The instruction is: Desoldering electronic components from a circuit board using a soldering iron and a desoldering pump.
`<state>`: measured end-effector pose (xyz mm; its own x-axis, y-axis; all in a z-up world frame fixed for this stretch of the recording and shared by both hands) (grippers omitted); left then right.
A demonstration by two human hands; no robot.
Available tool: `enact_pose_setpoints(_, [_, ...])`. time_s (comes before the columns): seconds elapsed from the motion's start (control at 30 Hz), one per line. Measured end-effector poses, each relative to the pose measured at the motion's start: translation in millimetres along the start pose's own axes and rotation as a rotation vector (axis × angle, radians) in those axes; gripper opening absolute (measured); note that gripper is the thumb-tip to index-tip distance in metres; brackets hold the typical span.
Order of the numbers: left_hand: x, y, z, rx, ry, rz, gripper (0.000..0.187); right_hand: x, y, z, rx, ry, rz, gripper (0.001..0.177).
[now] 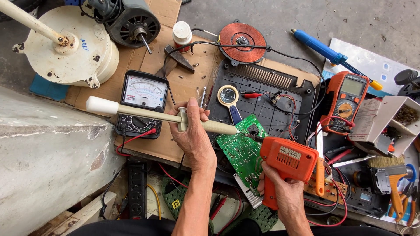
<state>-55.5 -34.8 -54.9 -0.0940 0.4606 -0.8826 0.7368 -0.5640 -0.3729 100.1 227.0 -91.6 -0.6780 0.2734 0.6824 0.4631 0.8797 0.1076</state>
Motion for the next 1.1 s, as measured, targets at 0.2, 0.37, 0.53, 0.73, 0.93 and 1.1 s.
enact_pose_setpoints(0.2, [-1,-1,-1,0.033,-0.017,-0.001,0.020,-2,1,0,-0.002,-0.022,0.006,0.022])
enact_pose_setpoints(0.37, [2,-4,-1,0.072,-0.033,-0.005,0.021,0,1,0,-0.014,-0.028,-0.007,0.018])
enact_pose_setpoints(0.53, [1,-6,0,0.122,-0.097,0.017,0.025,1,0,-1,-0.007,-0.034,-0.005,0.019])
enact_pose_setpoints(0.73, [-17,-8,-2,0.096,-0.102,-0.054,0.025,4,4,-7,-0.030,0.064,0.066,0.022])
enact_pose_setpoints(0.93, [-49,-13,-4,0.066,-0.118,-0.101,0.028,19,12,-12,-0.082,0.110,0.181,0.028])
enact_pose_setpoints(1.1, [-59,-5,-7,0.089,-0.142,-0.094,0.029,30,17,-17,-0.089,0.131,0.179,0.032])
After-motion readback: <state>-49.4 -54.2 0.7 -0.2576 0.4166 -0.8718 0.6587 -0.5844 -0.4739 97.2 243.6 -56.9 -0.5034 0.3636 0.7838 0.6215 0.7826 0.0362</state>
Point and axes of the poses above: each hand's wrist, its own z-axis towards the middle knuckle, its own y-axis out of the back of the hand, x = y × z, the point moved 8 cm from there along z, towards the middle knuckle, and after that the axes turned 12 degrees about -y, right-handed, at the moved point
